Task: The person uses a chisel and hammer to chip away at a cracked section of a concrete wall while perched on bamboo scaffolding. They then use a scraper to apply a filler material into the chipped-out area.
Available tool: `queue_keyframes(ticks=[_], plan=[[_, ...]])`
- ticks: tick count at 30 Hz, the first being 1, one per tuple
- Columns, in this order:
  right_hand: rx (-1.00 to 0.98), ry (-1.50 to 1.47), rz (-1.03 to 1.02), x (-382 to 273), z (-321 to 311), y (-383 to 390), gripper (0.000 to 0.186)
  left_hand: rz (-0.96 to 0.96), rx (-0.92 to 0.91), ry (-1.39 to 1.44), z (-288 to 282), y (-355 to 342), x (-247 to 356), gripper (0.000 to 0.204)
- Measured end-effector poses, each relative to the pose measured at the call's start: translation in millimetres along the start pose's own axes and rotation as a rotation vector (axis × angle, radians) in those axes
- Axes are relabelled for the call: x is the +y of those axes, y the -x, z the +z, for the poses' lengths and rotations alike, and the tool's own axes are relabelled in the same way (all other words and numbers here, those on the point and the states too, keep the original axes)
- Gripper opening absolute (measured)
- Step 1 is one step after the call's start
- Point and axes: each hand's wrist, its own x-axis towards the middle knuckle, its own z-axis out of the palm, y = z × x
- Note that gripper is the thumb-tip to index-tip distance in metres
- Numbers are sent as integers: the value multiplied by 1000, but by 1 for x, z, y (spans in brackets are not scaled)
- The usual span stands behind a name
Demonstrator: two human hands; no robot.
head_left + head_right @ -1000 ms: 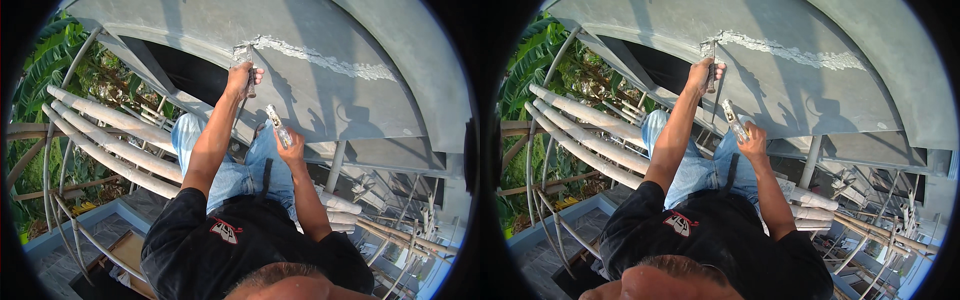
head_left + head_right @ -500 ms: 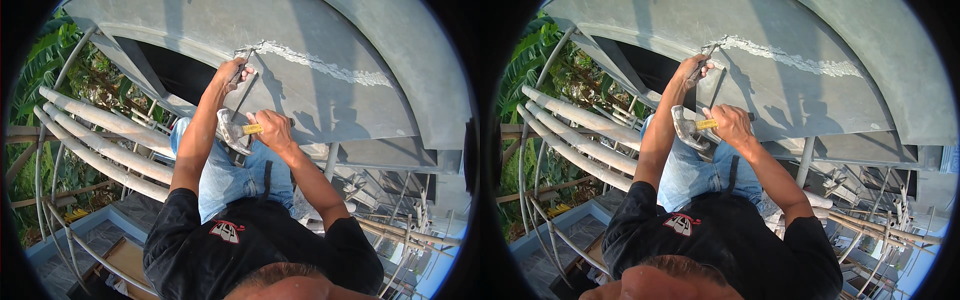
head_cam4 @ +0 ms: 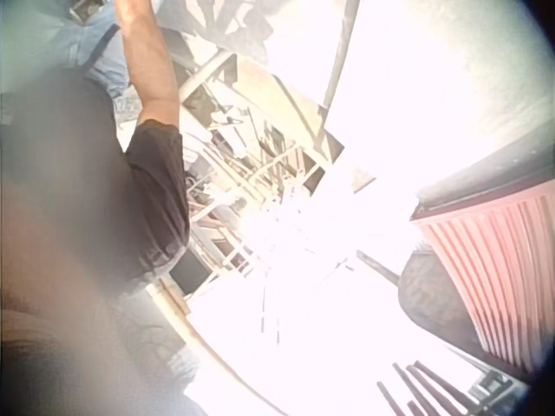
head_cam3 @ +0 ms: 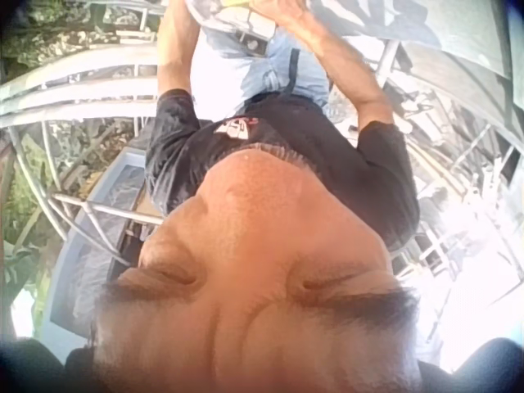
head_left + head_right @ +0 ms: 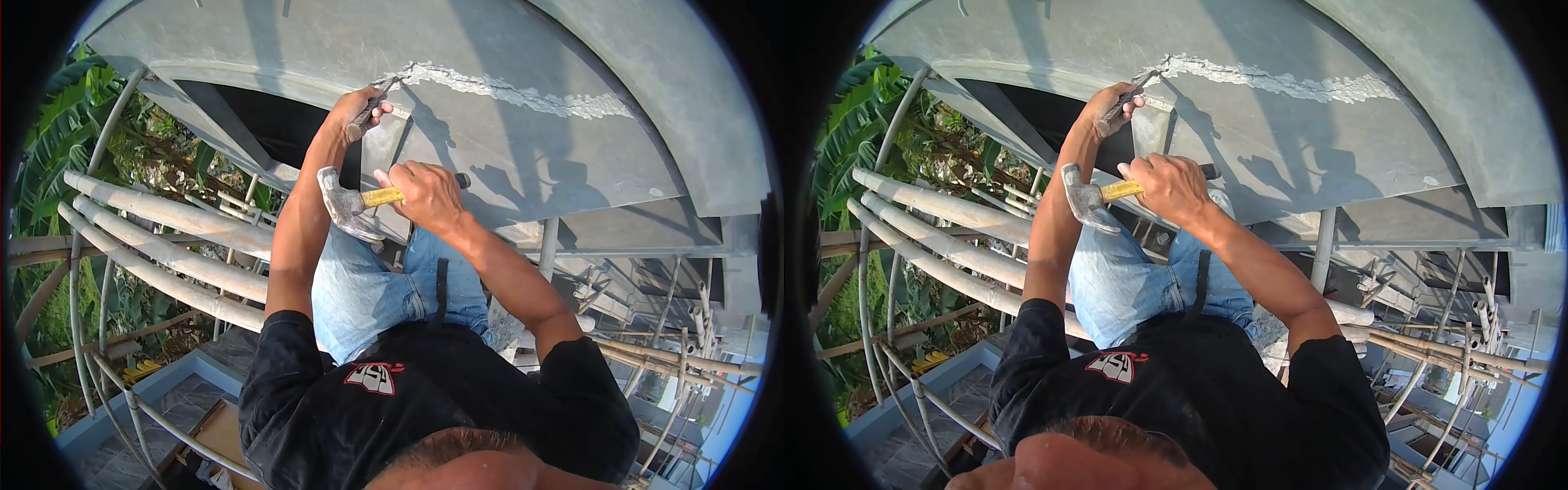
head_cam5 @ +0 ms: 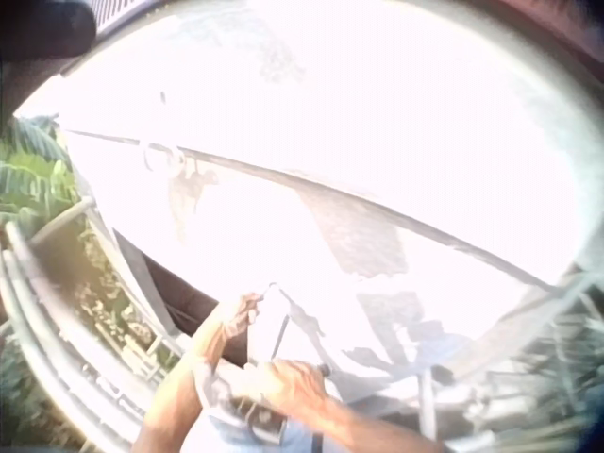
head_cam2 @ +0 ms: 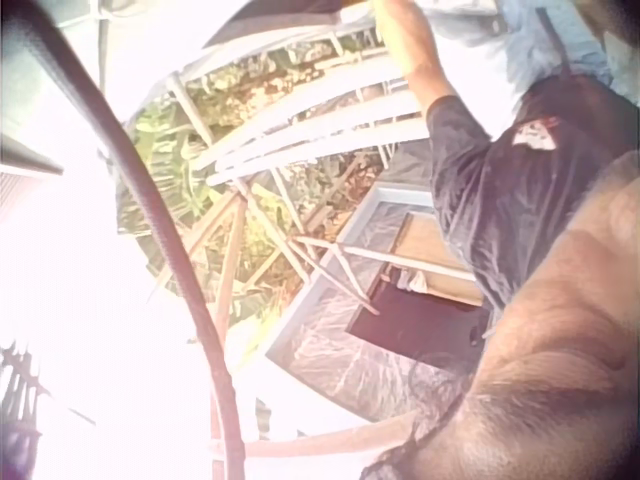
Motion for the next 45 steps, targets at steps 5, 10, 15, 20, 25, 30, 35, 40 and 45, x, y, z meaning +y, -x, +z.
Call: queue_keyframes(ticks=[5, 10, 15, 20, 25, 30, 35, 40, 45], plan=[[-125, 117, 255, 11, 0, -9, 21, -70, -11, -27, -3, -4, 11, 17], [-68, 33, 142, 10, 1, -6, 17, -36, -24, -42, -4, -8, 12, 18], [-68, -5, 158, 7, -8, -5, 18, -84, -50, -35, -7, -6, 20, 14], [-149, 69, 301, 19, -2, -17, 20, -90, -29, -50, -4, -5, 23, 14], [-59, 19, 105, 6, -9, -20, 19, -82, -5, -77, -2, -5, 25, 17], [-116, 71, 225, 18, -9, -19, 18, -99, 35, -138, -3, -9, 14, 14], [-65, -56, 146, 16, -6, 13, 20, -76, 14, -96, -22, -8, -7, 17], [-129, -47, 254, 24, -1, 34, 22, 68, 49, -51, -13, 6, -18, 20], [-84, -81, 212, 20, -2, 30, 22, 33, 88, -61, -13, 2, -11, 19]])
